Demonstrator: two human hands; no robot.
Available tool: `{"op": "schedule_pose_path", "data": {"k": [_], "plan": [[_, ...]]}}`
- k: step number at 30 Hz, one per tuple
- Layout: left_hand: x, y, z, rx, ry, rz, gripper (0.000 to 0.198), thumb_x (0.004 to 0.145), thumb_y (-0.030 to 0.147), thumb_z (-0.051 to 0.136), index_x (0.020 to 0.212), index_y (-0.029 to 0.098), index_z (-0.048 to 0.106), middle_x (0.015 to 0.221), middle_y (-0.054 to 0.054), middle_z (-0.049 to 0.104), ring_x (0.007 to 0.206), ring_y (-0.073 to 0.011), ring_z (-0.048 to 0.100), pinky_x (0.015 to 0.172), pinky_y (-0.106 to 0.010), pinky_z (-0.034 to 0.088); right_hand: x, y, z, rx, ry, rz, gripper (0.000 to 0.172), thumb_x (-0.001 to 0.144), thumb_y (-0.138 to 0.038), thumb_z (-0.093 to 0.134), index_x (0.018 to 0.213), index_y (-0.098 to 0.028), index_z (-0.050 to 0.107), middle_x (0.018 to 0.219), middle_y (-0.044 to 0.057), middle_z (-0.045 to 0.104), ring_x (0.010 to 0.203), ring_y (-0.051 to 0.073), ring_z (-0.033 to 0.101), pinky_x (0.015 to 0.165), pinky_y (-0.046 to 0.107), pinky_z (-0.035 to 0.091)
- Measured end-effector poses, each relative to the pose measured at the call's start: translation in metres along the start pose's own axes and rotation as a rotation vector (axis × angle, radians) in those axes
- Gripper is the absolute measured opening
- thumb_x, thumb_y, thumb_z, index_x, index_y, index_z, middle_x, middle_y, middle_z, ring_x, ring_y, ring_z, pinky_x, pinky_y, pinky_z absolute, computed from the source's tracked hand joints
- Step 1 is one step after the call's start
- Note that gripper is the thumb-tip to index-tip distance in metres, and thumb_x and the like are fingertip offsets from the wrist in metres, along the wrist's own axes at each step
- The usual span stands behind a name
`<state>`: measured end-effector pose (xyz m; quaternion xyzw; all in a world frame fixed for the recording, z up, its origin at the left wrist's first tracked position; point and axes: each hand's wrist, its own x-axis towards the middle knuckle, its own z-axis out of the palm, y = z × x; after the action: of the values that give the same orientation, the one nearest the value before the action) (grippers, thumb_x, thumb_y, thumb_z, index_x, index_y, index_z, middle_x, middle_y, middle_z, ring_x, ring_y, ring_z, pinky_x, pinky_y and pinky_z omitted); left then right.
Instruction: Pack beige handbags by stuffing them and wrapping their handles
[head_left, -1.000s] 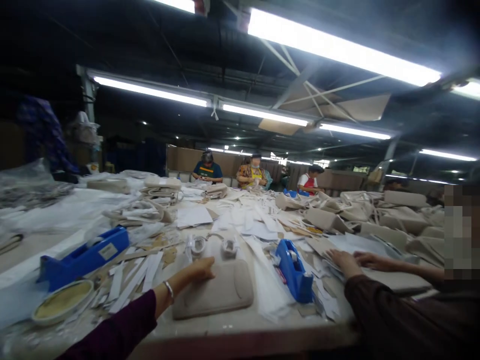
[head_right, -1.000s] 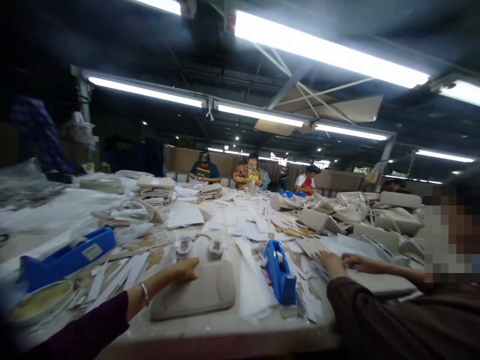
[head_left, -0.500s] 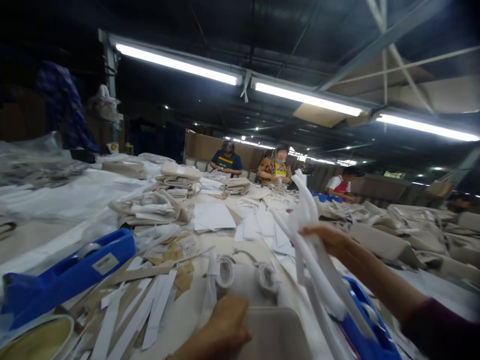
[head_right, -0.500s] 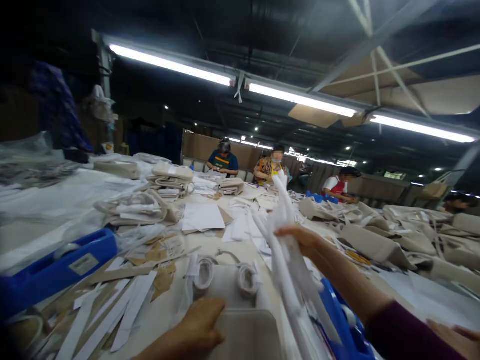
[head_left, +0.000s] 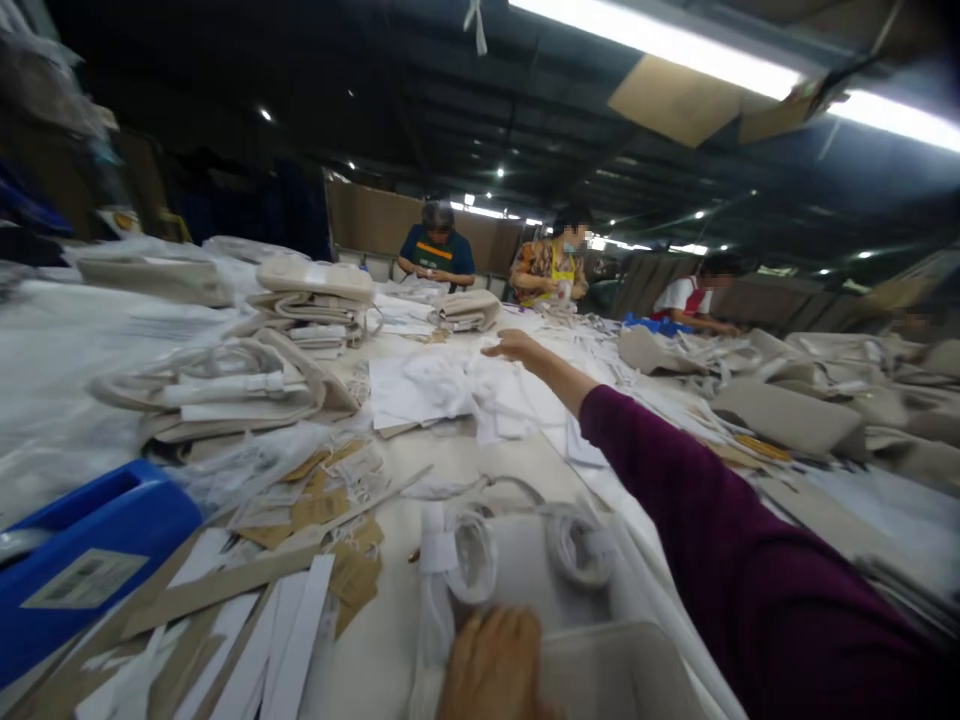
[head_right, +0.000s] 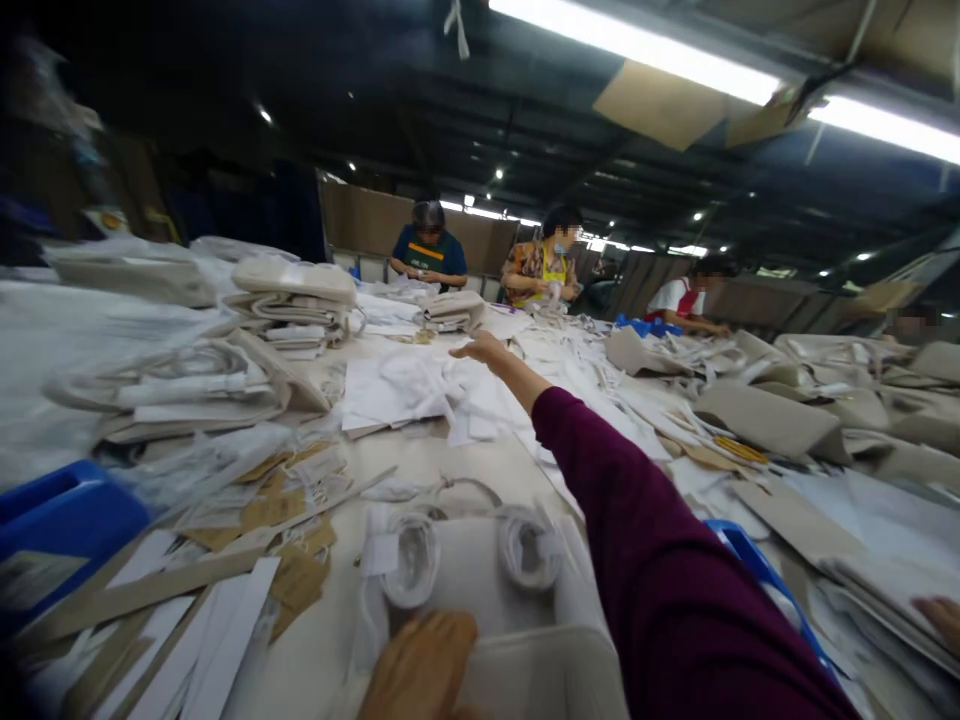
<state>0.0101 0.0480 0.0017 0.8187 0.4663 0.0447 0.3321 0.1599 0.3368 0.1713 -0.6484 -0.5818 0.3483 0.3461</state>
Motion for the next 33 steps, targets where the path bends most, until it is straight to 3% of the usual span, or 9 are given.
{"op": "schedule_pose_path", "data": {"k": [3, 7, 10, 12, 17, 21, 24, 29, 33], "plan": [[-0.013, 0.010, -0.020, -0.014, 0.013, 0.047, 0.040, 0.077, 0.029, 0.054, 0.116, 0.020, 0.055, 0.123, -0.008, 0.059, 0.119, -0.0270, 0.048, 0.108, -0.045, 0.027, -0.076, 0.026, -0.036, -0.200, -0.078, -0.040, 0.058, 0.063, -0.024, 0.082, 0.115, -0.011, 0.061, 0.116, 0.013, 0.062, 0.101, 0.025, 0.061, 0.092, 0.036, 0.047], [-0.013, 0.018, -0.031, 0.110, -0.023, 0.054, 0.035, 0.080, 0.031, 0.050, 0.111, 0.017, 0.054, 0.118, -0.012, 0.060, 0.116, -0.0283, 0.051, 0.103, -0.046, 0.032, -0.235, 0.078, -0.087, -0.431, -0.052, -0.202, 0.045, 0.076, -0.027, 0.068, 0.119, -0.017, 0.060, 0.114, 0.009, 0.063, 0.097, 0.020, 0.061, 0.083, 0.030, 0.049], [-0.011, 0.022, -0.033, 0.211, -0.047, 0.065, 0.035, 0.081, 0.035, 0.049, 0.111, 0.018, 0.052, 0.117, -0.012, 0.061, 0.114, -0.0287, 0.053, 0.098, -0.044, 0.036, -0.337, 0.128, -0.098, -0.500, 0.059, -0.048, 0.041, 0.076, -0.025, 0.065, 0.116, -0.015, 0.060, 0.104, 0.009, 0.064, 0.088, 0.019, 0.060, 0.073, 0.029, 0.050], [-0.010, 0.024, -0.035, 0.260, -0.050, 0.075, 0.033, 0.082, 0.036, 0.047, 0.109, 0.018, 0.052, 0.115, -0.012, 0.062, 0.112, -0.0294, 0.055, 0.095, -0.043, 0.038, -0.376, 0.163, -0.093, -0.529, 0.092, 0.064, 0.039, 0.075, -0.022, 0.065, 0.113, -0.015, 0.060, 0.098, 0.008, 0.063, 0.082, 0.018, 0.059, 0.073, 0.030, 0.049], [-0.011, 0.028, -0.039, 0.302, -0.057, 0.064, 0.034, 0.082, 0.037, 0.047, 0.109, 0.017, 0.051, 0.117, -0.012, 0.062, 0.109, -0.0303, 0.057, 0.090, -0.041, 0.041, -0.383, 0.214, -0.062, -0.554, 0.111, 0.091, 0.052, 0.071, -0.015, 0.067, 0.120, -0.015, 0.051, 0.101, 0.008, 0.060, 0.086, 0.018, 0.057, 0.080, 0.031, 0.046], [-0.012, 0.028, -0.040, 0.277, -0.068, 0.045, 0.036, 0.080, 0.038, 0.049, 0.110, 0.018, 0.052, 0.119, -0.012, 0.062, 0.110, -0.0302, 0.057, 0.089, -0.040, 0.042, -0.363, 0.216, -0.043, -0.668, 0.065, 0.065, 0.057, 0.069, -0.006, 0.059, 0.125, -0.012, 0.047, 0.104, 0.010, 0.060, 0.097, 0.022, 0.055, 0.083, 0.032, 0.043], [-0.011, 0.028, -0.041, 0.241, -0.094, 0.049, 0.035, 0.078, 0.038, 0.051, 0.106, 0.018, 0.053, 0.115, -0.011, 0.063, 0.106, -0.0299, 0.059, 0.086, -0.038, 0.044, -0.357, 0.212, -0.049, -0.672, 0.103, 0.098, 0.052, 0.069, -0.001, 0.047, 0.120, -0.011, 0.050, 0.103, 0.012, 0.061, 0.096, 0.023, 0.056, 0.084, 0.033, 0.042], [-0.003, 0.034, -0.047, 0.153, -0.181, 0.030, 0.036, 0.069, 0.033, 0.059, 0.102, 0.019, 0.055, 0.111, -0.008, 0.065, 0.102, -0.0281, 0.060, 0.086, -0.035, 0.045, -0.365, 0.208, -0.090, -0.238, 0.327, 0.089, 0.038, 0.080, -0.013, 0.042, 0.116, -0.018, 0.051, 0.095, 0.006, 0.060, 0.083, 0.018, 0.057, 0.078, 0.031, 0.043], [0.003, 0.047, -0.053, 0.136, -0.253, 0.030, 0.038, 0.063, 0.026, 0.061, 0.099, 0.017, 0.055, 0.108, -0.009, 0.065, 0.099, -0.0265, 0.061, 0.083, -0.032, 0.047, -0.383, 0.212, -0.106, 0.301, 0.257, 0.089, 0.029, 0.085, -0.033, 0.048, 0.110, -0.018, 0.051, 0.086, 0.002, 0.057, 0.058, 0.010, 0.047, 0.053, 0.023, 0.038]]}}
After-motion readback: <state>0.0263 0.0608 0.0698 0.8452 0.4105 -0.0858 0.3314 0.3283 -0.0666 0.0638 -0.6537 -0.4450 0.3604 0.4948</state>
